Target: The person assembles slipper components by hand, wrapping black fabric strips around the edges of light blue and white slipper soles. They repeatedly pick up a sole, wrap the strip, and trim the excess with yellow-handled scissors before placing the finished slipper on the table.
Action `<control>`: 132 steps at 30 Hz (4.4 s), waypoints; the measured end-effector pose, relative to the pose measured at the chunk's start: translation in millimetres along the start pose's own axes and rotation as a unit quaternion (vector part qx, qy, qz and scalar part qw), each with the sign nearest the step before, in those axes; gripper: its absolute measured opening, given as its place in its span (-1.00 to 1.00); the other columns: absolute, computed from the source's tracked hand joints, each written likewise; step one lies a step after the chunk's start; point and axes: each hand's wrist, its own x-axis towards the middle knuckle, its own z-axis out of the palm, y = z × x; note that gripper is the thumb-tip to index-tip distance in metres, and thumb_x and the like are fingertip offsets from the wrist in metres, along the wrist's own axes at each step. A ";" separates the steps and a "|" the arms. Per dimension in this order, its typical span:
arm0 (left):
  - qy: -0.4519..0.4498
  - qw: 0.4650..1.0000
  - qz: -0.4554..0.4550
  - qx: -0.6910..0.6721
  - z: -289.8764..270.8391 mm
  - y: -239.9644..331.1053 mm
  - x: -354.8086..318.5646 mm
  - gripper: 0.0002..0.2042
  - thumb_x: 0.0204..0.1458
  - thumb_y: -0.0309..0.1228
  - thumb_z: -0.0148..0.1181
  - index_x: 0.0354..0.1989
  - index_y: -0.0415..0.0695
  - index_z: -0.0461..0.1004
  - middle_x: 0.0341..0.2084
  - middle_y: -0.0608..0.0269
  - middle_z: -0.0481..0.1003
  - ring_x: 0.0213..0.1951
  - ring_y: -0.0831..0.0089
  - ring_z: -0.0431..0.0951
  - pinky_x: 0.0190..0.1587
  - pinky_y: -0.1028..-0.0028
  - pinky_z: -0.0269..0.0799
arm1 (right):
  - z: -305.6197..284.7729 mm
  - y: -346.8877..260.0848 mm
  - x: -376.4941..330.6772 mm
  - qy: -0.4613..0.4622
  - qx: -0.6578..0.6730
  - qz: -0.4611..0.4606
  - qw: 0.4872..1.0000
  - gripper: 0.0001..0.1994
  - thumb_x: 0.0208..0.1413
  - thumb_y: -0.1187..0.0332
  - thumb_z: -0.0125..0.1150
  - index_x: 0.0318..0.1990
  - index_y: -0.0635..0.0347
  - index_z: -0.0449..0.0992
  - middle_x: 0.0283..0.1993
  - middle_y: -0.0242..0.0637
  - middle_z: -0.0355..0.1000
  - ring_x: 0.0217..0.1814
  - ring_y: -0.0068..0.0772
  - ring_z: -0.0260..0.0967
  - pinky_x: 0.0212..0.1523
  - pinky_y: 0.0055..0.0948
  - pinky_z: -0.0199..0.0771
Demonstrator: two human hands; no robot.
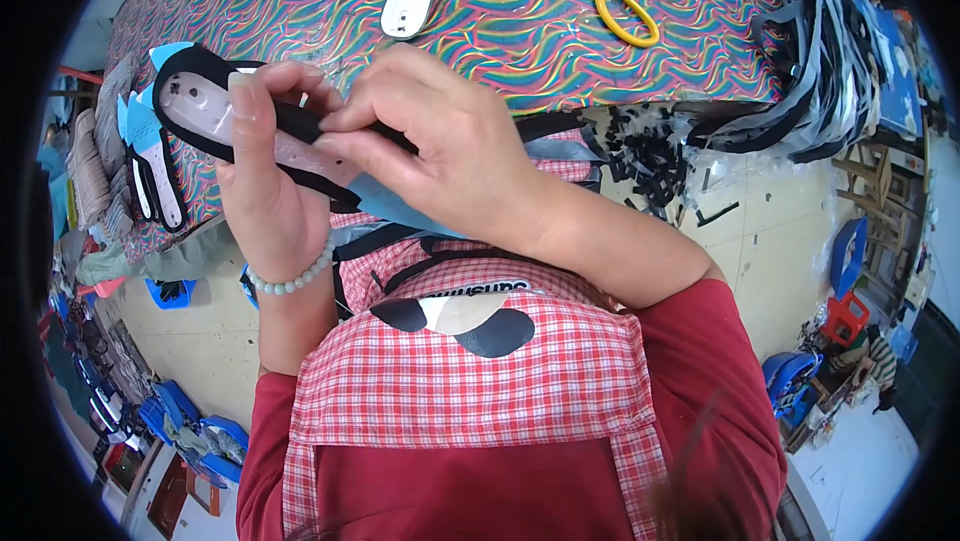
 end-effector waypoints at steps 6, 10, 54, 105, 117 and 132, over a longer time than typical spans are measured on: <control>-0.077 0.992 -0.046 -0.088 -12.4 -12.4 9.3 -0.57 0.16 -0.07 0.08 -0.31 -0.30 0.46 -0.46 0.15 0.48 -0.39 0.46 0.49 -0.30 0.48 0.40 | -22.8 -8.4 -4.8 -0.143 -0.145 0.006 0.979 -0.86 -0.04 0.30 0.29 -0.40 0.13 0.49 -0.44 -0.35 0.37 -0.49 -0.37 0.42 -0.54 -0.41 0.43; -0.035 0.995 -0.065 -0.070 -7.0 -9.2 14.3 -0.59 0.18 -0.10 0.05 -0.31 -0.30 0.45 -0.47 0.17 0.47 -0.42 0.48 0.49 -0.32 0.50 0.40 | -19.7 -16.3 -1.6 -0.175 -0.236 0.052 0.955 -0.87 0.03 0.30 0.23 -0.40 0.14 0.49 -0.44 -0.32 0.37 -0.46 -0.31 0.43 -0.52 -0.34 0.45; -0.085 0.876 -0.294 -0.371 -15.6 -9.3 31.6 -0.68 0.23 -0.34 -0.04 0.07 -0.28 0.33 -0.23 0.05 0.45 -0.23 0.31 0.46 -0.24 0.40 0.46 | -206.8 132.2 14.9 -0.214 -0.435 0.128 0.866 -0.37 0.02 0.24 0.31 0.28 -0.01 0.25 -0.10 -0.21 0.38 -0.22 -0.34 0.35 -0.16 -0.38 0.39; -0.236 0.946 0.096 -0.201 -17.4 -3.0 26.7 -0.32 0.23 0.05 -0.23 0.34 -0.24 -0.08 0.29 -0.19 0.04 0.29 0.01 0.14 0.28 0.09 0.13 | -22.8 31.9 -24.9 -0.129 -0.161 0.040 0.978 -0.77 0.17 0.30 0.10 -0.44 0.28 0.39 -0.54 -0.14 0.29 -0.47 -0.07 0.34 -0.46 -0.32 0.32; -0.462 0.746 -0.087 -0.472 -20.0 4.6 23.4 -0.21 0.02 0.30 -0.11 0.31 -0.01 0.15 -0.55 0.33 0.40 -0.49 0.35 0.45 -0.42 0.37 0.40 | 29.3 -8.3 -59.5 -0.364 0.576 0.437 0.587 -0.70 0.32 0.16 -0.09 -0.17 0.22 0.45 -0.45 -0.43 0.43 -0.43 -0.68 0.39 -0.45 -0.58 0.43; -0.170 0.702 0.240 0.648 -147.5 -17.1 116.3 -0.63 0.16 -0.34 0.01 0.15 -0.07 0.38 0.24 0.07 0.24 0.32 0.08 0.10 0.33 0.16 -0.10 | -21.6 134.4 96.4 -0.383 -0.292 -0.032 0.876 -0.73 0.03 0.18 0.26 -0.12 -0.02 0.56 0.08 -0.23 0.38 0.22 -0.14 0.22 0.25 -0.19 0.16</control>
